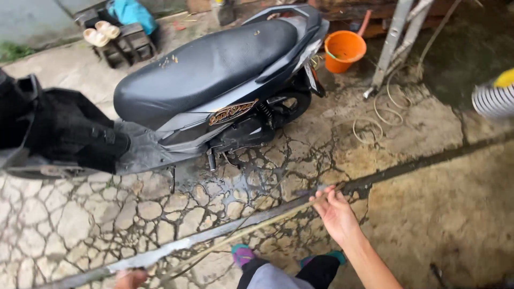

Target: Washing a scooter using a high-pressure water spray gun.

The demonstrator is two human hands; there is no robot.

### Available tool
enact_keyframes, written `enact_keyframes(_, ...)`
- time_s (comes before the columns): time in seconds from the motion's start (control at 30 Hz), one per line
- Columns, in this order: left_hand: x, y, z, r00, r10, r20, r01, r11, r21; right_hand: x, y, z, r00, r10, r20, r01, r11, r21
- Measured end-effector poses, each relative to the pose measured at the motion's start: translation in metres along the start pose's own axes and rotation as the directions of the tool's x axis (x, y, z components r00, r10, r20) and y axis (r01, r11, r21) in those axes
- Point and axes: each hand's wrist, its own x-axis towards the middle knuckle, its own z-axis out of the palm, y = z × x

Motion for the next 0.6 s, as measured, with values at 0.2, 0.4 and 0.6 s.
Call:
enact_keyframes(0.2,-0.06,0.333,0.08,0.911,0.093,0.402,-0.131,0.989,0.067,-0.121,0.12,0.089,0.975,-0.215,-0.049,0.157,0.835,-0.527)
enact_keyframes(0.4,-0.121,0.413,0.146,0.418,0.453,0.788,-0.331,0.883,-0.332,-0.158,0.259,0.064,0.931,-0.271,0.246,0.366,0.673,-0.642)
enact_keyframes(0.6,-0.106,0.321,0.108,0.524,0.611,0.594,-0.687,0.715,-0.13,-0.217,0.336,0.08,0.986,-0.149,0.079,0.136,0.426,-0.894)
